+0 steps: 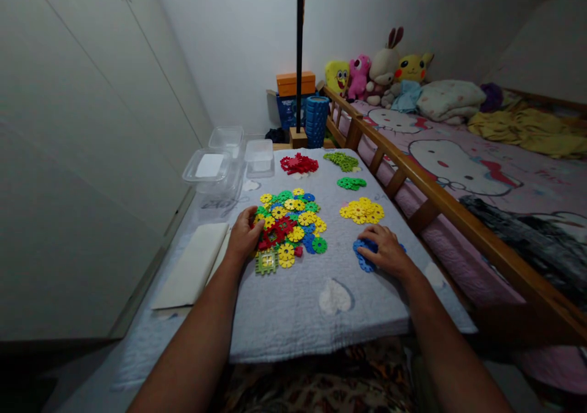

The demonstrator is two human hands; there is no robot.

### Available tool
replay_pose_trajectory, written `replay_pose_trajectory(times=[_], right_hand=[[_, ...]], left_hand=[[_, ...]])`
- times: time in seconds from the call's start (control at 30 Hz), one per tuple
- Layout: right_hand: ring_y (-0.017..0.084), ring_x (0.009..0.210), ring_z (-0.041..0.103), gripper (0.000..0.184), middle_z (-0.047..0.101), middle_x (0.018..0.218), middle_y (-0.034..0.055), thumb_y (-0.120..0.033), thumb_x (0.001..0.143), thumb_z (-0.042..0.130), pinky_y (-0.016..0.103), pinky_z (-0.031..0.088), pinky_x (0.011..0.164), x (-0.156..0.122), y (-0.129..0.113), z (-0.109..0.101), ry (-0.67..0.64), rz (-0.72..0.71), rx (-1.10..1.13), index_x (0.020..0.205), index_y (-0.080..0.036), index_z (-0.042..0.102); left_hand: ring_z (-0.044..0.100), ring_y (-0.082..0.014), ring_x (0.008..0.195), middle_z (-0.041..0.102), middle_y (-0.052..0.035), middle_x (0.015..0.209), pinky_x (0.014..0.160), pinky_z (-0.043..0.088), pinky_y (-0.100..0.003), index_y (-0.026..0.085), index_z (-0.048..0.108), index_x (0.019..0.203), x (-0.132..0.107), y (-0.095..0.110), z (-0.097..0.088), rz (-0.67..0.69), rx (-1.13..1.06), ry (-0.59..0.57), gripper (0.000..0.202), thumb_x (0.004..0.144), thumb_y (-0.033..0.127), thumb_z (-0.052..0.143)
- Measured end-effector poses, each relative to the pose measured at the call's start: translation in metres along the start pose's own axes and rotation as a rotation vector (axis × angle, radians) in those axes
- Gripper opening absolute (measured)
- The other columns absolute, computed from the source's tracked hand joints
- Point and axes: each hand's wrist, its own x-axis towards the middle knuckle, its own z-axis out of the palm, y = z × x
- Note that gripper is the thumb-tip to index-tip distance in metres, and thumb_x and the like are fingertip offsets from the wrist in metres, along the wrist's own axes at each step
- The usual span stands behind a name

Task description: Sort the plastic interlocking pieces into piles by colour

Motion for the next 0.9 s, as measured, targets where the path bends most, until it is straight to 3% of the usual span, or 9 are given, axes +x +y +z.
replay_pose_trajectory(times=[0.23,0.37,0.57,0.73,0.9], right_hand=[[0.031,0.119,0.054,0.027,0.068,0.125,0.0096,-0.035,0.085,0.069,0.048,0.036,0.104,0.005,-0.014,-0.006,0.05,-0.002,0.011,0.109,-0.026,0.075],[0.029,0.115,0.055,0.027,0.069,0.119,0.0107,-0.033,0.088,0.066,0.044,0.037,0.103,0.022,-0.049,-0.001,0.009,-0.097,0.024,0.112,-0.023,0.074],[0.028,0.108,0.055,0.031,0.068,0.115,0.0123,-0.028,0.087,0.07,0.04,0.039,0.096,0.042,-0.095,0.025,-0.138,-0.131,-0.03,0.117,-0.018,0.07],[0.024,0.102,0.056,0.025,0.068,0.108,0.01,-0.016,0.084,0.069,0.036,0.04,0.091,0.044,-0.099,0.039,-0.107,-0.103,0.06,0.109,-0.018,0.068],[0.019,0.087,0.058,0.011,0.067,0.09,0.0048,-0.011,0.081,0.063,0.03,0.041,0.079,0.047,-0.09,0.029,-0.106,-0.032,0.267,0.089,-0.018,0.064]], left_hand=[[0.062,-0.0268,0.12,0.064,-0.0124,0.128,0.11,0.048,-0.047,0.019,0.058,0.127,-0.001,0.001,-0.001,0.009,0.003,-0.013,0.049,0.082,0.038,0.063],[0.063,-0.028,0.118,0.064,-0.0143,0.129,0.108,0.049,-0.049,0.017,0.058,0.127,-0.003,0.004,-0.002,0.007,0.009,-0.009,0.049,0.083,0.038,0.061],[0.063,-0.0273,0.119,0.064,-0.0139,0.133,0.108,0.05,-0.048,0.018,0.059,0.127,-0.005,0.005,-0.003,0.008,0.012,0.014,0.046,0.085,0.037,0.06],[0.062,-0.0267,0.121,0.064,-0.0127,0.132,0.109,0.048,-0.047,0.019,0.059,0.127,-0.005,0.004,-0.002,0.018,0.027,0.014,0.045,0.085,0.036,0.06],[0.063,-0.0269,0.119,0.064,-0.0134,0.131,0.108,0.049,-0.047,0.018,0.059,0.128,-0.005,0.004,-0.002,0.016,0.031,0.009,0.047,0.085,0.036,0.06]])
